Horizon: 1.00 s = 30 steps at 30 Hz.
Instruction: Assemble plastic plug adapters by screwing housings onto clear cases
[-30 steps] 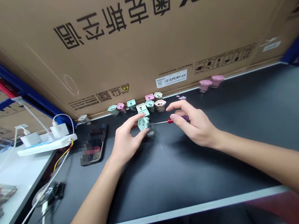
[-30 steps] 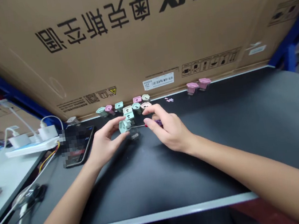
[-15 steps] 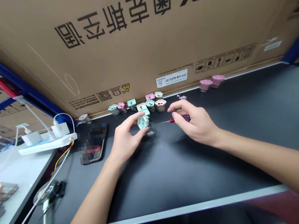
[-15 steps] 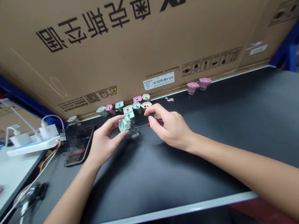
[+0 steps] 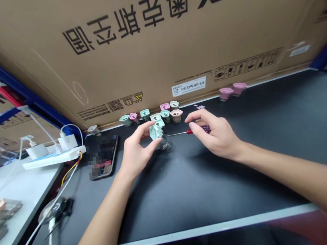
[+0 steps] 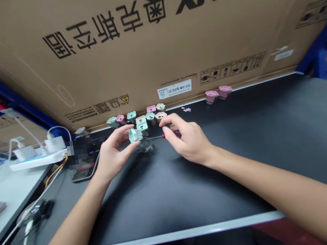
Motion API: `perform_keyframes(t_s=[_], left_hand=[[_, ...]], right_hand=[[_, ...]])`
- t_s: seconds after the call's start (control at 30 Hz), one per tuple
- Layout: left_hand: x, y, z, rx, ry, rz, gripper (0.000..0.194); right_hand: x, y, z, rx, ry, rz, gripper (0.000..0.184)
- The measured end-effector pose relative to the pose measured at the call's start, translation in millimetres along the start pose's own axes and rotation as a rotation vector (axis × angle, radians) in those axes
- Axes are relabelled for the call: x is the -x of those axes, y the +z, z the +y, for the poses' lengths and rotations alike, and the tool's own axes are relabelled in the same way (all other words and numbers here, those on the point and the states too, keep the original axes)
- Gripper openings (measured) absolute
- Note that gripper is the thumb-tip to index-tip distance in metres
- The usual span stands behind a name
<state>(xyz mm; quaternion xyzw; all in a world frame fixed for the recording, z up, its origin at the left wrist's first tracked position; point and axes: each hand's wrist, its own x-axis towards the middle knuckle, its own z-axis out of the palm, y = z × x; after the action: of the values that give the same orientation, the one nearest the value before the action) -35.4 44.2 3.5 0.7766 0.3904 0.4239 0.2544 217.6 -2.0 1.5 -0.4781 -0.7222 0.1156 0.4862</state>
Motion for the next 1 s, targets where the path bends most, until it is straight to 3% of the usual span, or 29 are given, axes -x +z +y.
perform_keyframes(t_s=[0.23,0.4,0.53,0.67,0.73,0.83,1.0], left_hand=[[0,-1.8,8,0.048,-0.019,0.077,0.047],[9,4.4,24,0.149,0.058,0.073,0.038],[19,15.3,43,0.124,0.109,-0.173,0.036],[24,28.5,50,0.102,0.103,-0.447,0.045],[24,33.4,47,0.110,0.056,-0.475,0.051],[25,38.7,41,0.236,-0.090,-0.418,0.049],[28,48.2,39,0.630,-0.365,-0.353,0.047]], right_hand=[[-17,-23,-2,0.028,-0.042,0.084,0.012],[-23,-39,37,0.174,-0.194,-0.148,0.022],[-15,-43,82,0.237,-0.180,-0.220,0.028],[-13,-42,106,0.283,-0.147,-0.313,0.026],[-12,-40,106,0.326,-0.148,-0.353,0.025],[-9,-38,89,0.345,-0.181,-0.334,0.026],[8,-34,40,0.076,-0.231,-0.322,0.033]])
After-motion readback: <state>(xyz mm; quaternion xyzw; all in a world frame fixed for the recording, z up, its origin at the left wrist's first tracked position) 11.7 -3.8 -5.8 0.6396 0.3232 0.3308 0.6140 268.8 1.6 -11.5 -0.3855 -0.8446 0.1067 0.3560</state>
